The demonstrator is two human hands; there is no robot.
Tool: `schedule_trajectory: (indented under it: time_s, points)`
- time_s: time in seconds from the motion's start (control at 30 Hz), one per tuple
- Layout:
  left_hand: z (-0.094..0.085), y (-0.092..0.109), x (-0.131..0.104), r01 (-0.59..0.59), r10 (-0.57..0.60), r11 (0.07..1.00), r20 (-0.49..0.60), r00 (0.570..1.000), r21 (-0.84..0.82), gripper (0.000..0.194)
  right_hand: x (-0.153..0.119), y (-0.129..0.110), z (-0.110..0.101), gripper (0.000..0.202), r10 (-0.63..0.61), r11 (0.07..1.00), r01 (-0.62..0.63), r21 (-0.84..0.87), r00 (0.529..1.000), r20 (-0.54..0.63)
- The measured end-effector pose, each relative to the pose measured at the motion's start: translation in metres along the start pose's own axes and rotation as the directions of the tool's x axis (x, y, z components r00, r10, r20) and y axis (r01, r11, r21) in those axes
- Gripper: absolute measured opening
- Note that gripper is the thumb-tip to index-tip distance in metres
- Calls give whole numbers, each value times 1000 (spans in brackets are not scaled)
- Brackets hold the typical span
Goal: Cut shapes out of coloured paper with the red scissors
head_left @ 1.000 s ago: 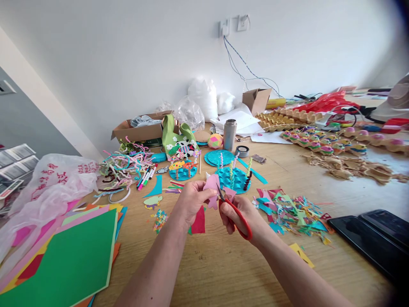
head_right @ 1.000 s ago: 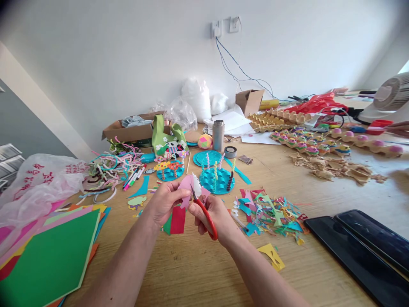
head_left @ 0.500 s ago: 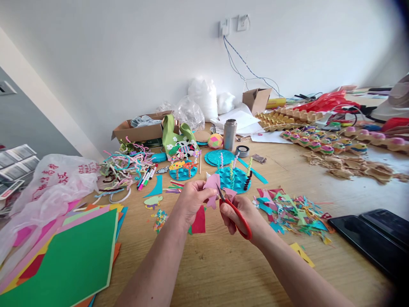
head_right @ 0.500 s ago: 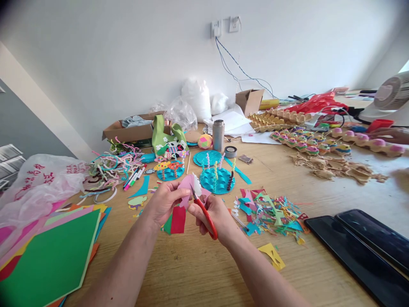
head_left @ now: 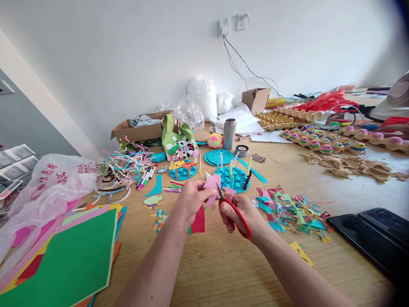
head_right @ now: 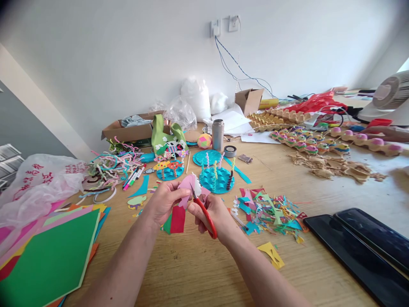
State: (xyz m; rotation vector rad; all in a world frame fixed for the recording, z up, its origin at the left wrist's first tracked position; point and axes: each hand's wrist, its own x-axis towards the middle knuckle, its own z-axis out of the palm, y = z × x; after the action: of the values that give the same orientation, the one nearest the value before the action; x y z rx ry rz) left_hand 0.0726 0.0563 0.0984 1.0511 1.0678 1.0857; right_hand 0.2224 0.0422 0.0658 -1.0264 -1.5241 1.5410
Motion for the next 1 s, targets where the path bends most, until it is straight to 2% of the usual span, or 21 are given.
schedule_trajectory:
  time_s: [0.4, 0.73, 1.0]
  points:
    - [-2, -1, -1, 6, -6, 1000, 16, 1000, -5, 19, 0, -3, 2, 46, 19, 1000, -18, 13, 1000, -18]
    - [-2, 0, 1, -57, 56, 998, -82, 995, -8, 24, 0, -4, 2, 51, -1, 999, 0, 34, 1000, 13]
    - [0, 2, -2, -56, 53, 998, -79, 995, -36, 24, 0, 0, 2, 58, 3, 999, -3, 33, 1000, 14]
